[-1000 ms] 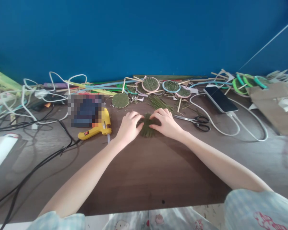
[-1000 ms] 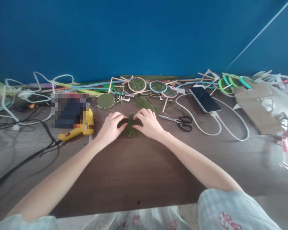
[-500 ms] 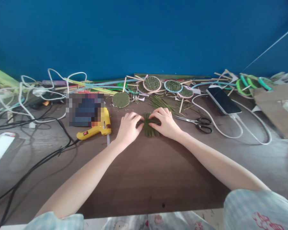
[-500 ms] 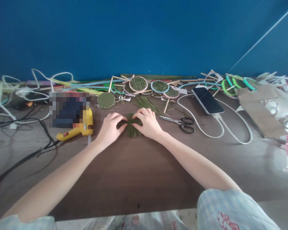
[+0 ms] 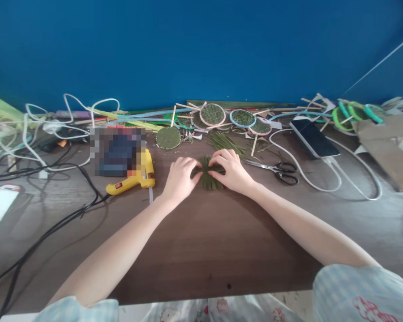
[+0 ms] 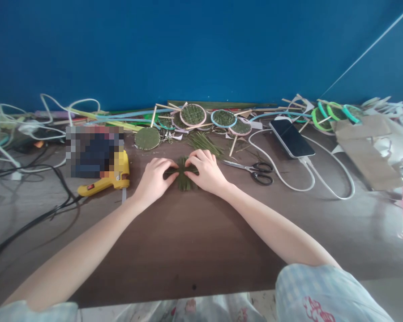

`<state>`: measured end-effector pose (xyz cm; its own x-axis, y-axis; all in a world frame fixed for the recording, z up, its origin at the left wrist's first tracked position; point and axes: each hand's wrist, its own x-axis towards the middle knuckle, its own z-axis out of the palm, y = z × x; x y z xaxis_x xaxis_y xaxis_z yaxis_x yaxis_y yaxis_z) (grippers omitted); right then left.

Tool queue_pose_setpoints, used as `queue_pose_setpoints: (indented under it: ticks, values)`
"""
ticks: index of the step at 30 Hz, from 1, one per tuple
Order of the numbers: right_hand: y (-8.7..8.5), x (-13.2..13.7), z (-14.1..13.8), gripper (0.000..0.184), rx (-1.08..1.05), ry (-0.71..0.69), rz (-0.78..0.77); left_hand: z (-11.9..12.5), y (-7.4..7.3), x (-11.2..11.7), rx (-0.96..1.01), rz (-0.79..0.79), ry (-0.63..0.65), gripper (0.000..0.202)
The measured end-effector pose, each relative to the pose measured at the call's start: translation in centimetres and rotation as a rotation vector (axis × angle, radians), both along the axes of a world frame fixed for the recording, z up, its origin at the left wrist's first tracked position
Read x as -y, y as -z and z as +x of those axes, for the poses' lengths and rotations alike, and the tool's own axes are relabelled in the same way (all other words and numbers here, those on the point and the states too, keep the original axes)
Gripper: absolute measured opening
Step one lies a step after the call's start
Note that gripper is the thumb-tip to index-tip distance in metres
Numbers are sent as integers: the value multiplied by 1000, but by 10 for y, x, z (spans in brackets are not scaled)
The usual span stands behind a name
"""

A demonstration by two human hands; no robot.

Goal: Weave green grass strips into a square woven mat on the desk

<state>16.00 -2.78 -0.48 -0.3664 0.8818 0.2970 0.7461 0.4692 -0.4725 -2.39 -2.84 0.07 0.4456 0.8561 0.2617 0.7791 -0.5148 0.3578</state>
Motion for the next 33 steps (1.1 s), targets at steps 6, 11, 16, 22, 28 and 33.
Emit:
queue_pose_setpoints:
  ticks: [6,11,16,22,28,33]
  values:
    - [1,-1,1,7,-15,-3,10,1,2,-1,42,-9,10,9]
    - [2,-1,1,9,-8,2,19,1,2,0,48,-2,14,12]
    - [4,-2,2,11,-1,0,37,1,2,1,31,71,-24,10]
    - [4,-2,2,8,-16,-2,48,1,4,1,14,68,-8,11]
    - [4,-1,2,8,-11,-6,54,1,4,1,17,48,-6,11]
    - [3,-1,1,9,-4,-4,52,2,3,2,6,45,-2,10]
